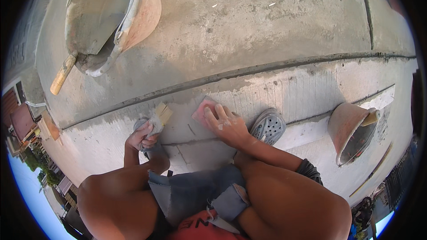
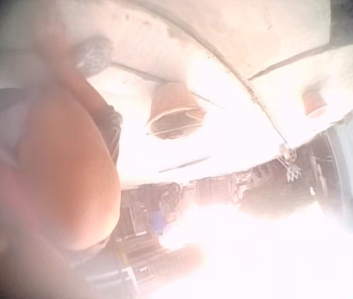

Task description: The person smooths a concrete surface using a pink sponge and a brush, then applies and spreads cement with a trowel. The person works on a linear section of the floor, alternating between brushing, sponging, and troweling to finish the surface.

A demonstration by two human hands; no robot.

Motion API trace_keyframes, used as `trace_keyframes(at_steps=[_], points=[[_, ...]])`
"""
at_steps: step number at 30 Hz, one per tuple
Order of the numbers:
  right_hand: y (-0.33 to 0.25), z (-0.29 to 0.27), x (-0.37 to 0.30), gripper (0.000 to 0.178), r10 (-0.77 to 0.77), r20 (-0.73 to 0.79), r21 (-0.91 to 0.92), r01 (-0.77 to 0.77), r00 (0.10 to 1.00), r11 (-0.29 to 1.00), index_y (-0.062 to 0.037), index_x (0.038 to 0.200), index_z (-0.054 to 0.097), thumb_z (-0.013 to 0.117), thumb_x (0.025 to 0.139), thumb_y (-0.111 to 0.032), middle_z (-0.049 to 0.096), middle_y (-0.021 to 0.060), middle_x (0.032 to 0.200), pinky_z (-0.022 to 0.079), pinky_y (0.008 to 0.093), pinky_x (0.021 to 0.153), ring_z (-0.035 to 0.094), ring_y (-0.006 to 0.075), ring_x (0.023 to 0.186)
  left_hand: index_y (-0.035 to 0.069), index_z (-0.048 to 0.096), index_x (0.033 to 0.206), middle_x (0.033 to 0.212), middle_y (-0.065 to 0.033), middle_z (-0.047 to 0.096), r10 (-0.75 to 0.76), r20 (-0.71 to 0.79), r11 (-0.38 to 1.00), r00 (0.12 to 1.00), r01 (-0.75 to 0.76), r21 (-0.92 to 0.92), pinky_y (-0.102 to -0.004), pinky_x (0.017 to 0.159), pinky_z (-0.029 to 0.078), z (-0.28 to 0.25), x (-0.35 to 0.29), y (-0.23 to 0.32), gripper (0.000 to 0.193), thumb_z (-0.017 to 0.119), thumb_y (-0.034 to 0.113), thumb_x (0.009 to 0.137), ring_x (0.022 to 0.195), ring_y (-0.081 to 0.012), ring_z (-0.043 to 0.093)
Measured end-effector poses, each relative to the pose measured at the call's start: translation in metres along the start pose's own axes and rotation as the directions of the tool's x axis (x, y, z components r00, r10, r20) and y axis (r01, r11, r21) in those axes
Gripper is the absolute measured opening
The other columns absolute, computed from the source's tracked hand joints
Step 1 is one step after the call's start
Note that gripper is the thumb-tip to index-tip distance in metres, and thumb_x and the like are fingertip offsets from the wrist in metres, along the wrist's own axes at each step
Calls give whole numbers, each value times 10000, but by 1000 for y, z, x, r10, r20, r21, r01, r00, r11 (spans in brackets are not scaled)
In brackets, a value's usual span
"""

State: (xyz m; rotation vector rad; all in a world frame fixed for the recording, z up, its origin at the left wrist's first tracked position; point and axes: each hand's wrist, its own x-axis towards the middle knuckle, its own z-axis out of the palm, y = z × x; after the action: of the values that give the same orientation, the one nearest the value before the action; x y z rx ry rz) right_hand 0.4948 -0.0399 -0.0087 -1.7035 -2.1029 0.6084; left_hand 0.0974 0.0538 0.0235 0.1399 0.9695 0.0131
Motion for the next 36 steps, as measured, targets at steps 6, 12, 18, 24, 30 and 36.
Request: trace_keyframes(at_steps=[6, 12, 18, 24, 30, 36], points=[[36, -24, 6, 401, 255, -144, 96, -243, 956, 965, -82, 1259, 646, 724, 881, -192, 626, 124, 1030, 584, 392, 554, 690, 283, 870, 131, 373, 1461, 756, -19, 498, 213, -309, 974, 927, -178, 137, -199, 417, 267, 129, -62, -13, 412, 463, 334, 1113, 488, -39, 346], [8, -4, 9, 417, 109, -79, 135, -98, 991, 986, -85, 1261, 648, 739, 871, -198, 617, 136, 1026, 582, 402, 550, 693, 298, 838, 102, 360, 1457, 736, -39, 491, 325, -161, 944, 932, -308, 119, -212, 390, 286, 198, -5, -44, 440, 453, 357, 1112, 451, -47, 334], [21, -31, 9, 429, 179, -75, 60, -175, 981, 983, -92, 1287, 653, 730, 873, -174, 583, 117, 992, 588, 383, 582, 669, 277, 825, 129, 395, 1432, 743, -33, 483, 403, -164, 909, 900, -415, -40, -202, 376, 281, 177, 29, -32, 350, 399, 311, 1134, 440, -40, 338], [21, -1, 8, 426, 139, -102, -47, -145, 985, 988, -85, 1308, 631, 717, 900, -168, 590, 123, 1045, 584, 383, 554, 690, 285, 840, 117, 432, 1352, 730, -1, 466, 525, -253, 817, 813, -565, -120, -193, 355, 295, 167, 32, -12, 362, 401, 400, 1129, 422, -23, 333], [-2, 6, 17, 438, 51, -61, 58, -48, 997, 997, -78, 1308, 614, 723, 895, -176, 581, 118, 1063, 591, 386, 559, 698, 282, 847, 173, 454, 1326, 765, -2, 488, 487, -190, 816, 853, -521, -249, -215, 396, 297, 130, 37, -31, 313, 436, 408, 1119, 462, -50, 343], [9, -6, 26, 414, 277, -82, -74, -283, 957, 956, -64, 1309, 598, 702, 923, -174, 576, 140, 1056, 594, 412, 585, 690, 317, 861, 169, 466, 1276, 763, -3, 474, 350, -150, 862, 925, -380, -336, -210, 402, 303, 97, 59, -61, 300, 434, 422, 1118, 465, -49, 352]])
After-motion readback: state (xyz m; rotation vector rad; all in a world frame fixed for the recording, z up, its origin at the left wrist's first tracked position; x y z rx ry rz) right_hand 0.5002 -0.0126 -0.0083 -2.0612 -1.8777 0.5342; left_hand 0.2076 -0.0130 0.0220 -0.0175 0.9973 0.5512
